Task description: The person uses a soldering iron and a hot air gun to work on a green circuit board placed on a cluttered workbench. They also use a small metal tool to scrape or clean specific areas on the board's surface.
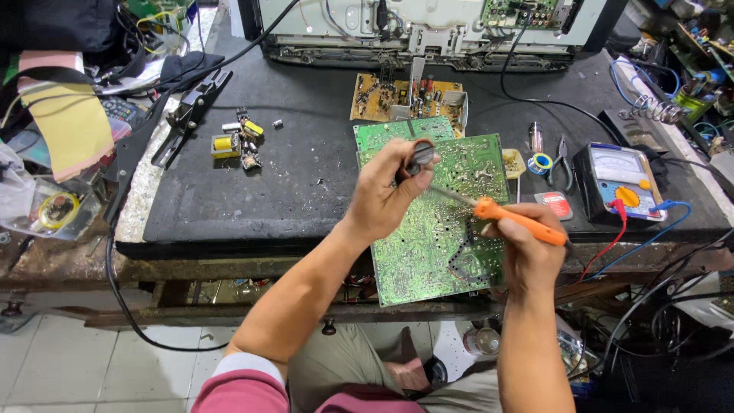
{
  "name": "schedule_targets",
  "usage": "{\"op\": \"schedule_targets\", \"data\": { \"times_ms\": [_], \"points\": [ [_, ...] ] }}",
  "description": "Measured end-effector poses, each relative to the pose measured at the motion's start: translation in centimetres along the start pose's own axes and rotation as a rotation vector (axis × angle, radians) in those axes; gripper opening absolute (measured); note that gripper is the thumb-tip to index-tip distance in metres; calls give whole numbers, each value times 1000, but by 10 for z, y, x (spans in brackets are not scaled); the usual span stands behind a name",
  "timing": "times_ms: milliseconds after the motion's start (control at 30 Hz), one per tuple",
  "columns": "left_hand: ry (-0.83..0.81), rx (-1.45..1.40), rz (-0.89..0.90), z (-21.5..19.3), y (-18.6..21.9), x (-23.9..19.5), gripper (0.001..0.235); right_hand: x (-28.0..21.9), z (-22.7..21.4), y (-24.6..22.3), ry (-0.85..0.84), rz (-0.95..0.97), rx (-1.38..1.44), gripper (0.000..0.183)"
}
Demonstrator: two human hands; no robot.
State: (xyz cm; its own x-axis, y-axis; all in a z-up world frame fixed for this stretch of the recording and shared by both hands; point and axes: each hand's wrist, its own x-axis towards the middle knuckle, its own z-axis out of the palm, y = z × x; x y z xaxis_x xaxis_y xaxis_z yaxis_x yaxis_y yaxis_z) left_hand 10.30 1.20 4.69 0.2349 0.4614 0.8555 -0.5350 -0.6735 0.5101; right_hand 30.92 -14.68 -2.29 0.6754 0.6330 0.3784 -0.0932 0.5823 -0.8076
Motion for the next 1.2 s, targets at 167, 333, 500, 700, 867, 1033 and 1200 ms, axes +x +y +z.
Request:
{"op": "schedule_targets", "data": {
  "times_ms": [167,333,500,700,867,1033,1200],
  "points": [
    [42,19,-53,-35,47,-12,16,-14,4,-9,-6,-38,-52,39],
    [163,-126,-303,-74,55,-56,42,-19,9,-5,-22,11,-88,36],
    [238,-72,-512,-92,45,-82,67,-20,12,5,0,34,-62,34],
    [340,-101,-523,-85,9,-103,25,-21,18,5,15,42,-79,33],
    [400,-196,-625,-69,10,-90,26,-24,15,9,32,56,-78,34],
    [301,-51,-679,-72,-15,-95,28,-23,17,11,30,41,-98,35],
    [224,69,-690,-78,-20,-101,36,-22,13,16,24,33,-95,35]
  ]
}}
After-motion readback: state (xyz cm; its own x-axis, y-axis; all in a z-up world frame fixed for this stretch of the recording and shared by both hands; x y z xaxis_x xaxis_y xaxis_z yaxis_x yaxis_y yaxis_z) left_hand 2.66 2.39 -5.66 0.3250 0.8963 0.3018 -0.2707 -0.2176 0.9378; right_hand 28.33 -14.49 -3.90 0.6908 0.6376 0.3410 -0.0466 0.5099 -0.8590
